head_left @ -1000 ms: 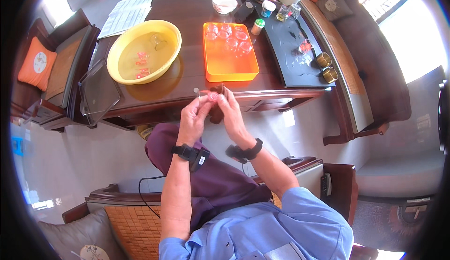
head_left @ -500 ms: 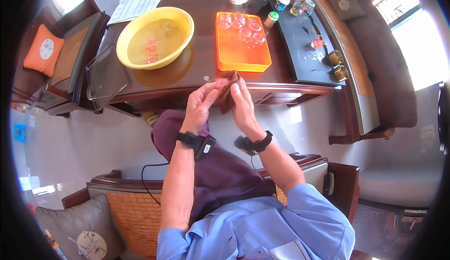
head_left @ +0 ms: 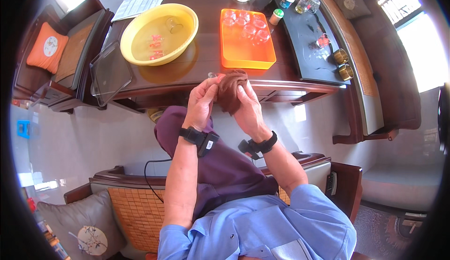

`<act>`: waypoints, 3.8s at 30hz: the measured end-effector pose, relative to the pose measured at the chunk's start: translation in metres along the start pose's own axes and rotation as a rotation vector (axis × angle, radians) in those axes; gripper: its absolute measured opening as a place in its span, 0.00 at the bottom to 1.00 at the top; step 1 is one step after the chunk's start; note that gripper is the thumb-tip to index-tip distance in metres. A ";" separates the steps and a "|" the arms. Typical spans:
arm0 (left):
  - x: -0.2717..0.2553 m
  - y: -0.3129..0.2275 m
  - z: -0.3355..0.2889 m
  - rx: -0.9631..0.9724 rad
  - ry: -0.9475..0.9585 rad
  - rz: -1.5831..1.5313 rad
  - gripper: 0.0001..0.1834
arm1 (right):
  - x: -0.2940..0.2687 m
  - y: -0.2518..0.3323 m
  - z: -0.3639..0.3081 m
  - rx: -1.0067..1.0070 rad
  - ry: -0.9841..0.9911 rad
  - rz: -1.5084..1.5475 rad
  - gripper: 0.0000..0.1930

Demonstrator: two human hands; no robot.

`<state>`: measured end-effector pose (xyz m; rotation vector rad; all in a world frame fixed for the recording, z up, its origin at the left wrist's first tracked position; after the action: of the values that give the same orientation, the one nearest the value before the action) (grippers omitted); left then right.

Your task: The person cleans a set of small clear cups and several small brown lids by hand with a cloth, then places them into an orange tray.

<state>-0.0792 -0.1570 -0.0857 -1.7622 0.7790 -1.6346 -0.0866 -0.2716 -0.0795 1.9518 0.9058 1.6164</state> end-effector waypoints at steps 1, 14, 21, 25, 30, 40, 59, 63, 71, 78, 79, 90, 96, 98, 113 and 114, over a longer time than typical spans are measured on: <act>-0.001 0.000 0.000 -0.004 0.022 -0.027 0.17 | -0.004 -0.003 0.002 -0.012 0.047 0.004 0.25; -0.002 0.003 -0.004 -0.080 0.078 -0.079 0.15 | 0.012 0.017 0.003 -0.071 0.085 -0.048 0.23; -0.010 0.001 0.000 -0.066 0.000 -0.156 0.15 | 0.031 0.021 -0.006 -0.080 0.125 -0.063 0.20; -0.004 0.004 0.000 -0.021 0.039 -0.014 0.16 | 0.001 0.016 0.010 -0.104 -0.057 -0.098 0.16; -0.002 0.002 0.001 0.075 0.008 0.168 0.15 | -0.006 0.034 0.021 -0.337 -0.143 -0.554 0.16; 0.002 0.015 -0.004 0.058 0.111 0.381 0.14 | -0.023 0.019 0.030 -0.204 -0.169 -0.750 0.17; 0.010 0.015 -0.008 0.240 0.249 0.829 0.06 | 0.012 0.028 0.029 -0.229 0.096 -1.296 0.18; 0.021 -0.003 -0.016 0.568 0.127 0.959 0.09 | -0.015 0.007 0.031 0.340 -0.027 -0.696 0.19; 0.011 0.030 -0.005 0.087 0.139 0.661 0.16 | -0.049 0.032 0.034 -0.453 -0.246 -0.709 0.12; 0.014 0.030 -0.008 -0.063 0.156 0.422 0.15 | -0.049 0.025 0.036 -0.408 -0.124 -0.651 0.13; 0.013 0.032 -0.010 -0.068 0.164 0.459 0.15 | -0.046 0.022 0.033 -0.278 -0.146 -0.626 0.13; 0.017 0.024 -0.016 -0.129 0.152 0.184 0.18 | -0.045 0.034 0.022 0.057 -0.173 -0.536 0.14; 0.008 0.002 -0.005 -0.003 0.011 0.061 0.21 | -0.056 0.078 0.030 -0.385 -0.272 -0.494 0.18; 0.007 0.007 -0.004 -0.016 -0.006 0.062 0.21 | -0.036 0.066 0.022 -0.359 -0.151 -0.378 0.19; 0.008 0.017 -0.007 0.036 0.075 0.207 0.17 | -0.018 0.020 0.010 -0.120 -0.005 -0.325 0.24; 0.008 0.014 -0.006 0.052 0.055 0.217 0.17 | -0.015 0.022 0.010 -0.178 -0.002 -0.366 0.25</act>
<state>-0.0853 -0.1722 -0.0905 -1.5436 0.9108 -1.5496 -0.0736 -0.2967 -0.0765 1.5616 1.0123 1.4270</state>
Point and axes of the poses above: each hand's wrist, its own z-axis towards the middle knuckle, its own x-axis out of the palm, y = z × x, the point moved 9 cm from there along z, towards the middle knuckle, and after that the axes turned 14 degrees about -y, right-handed, at the moved point
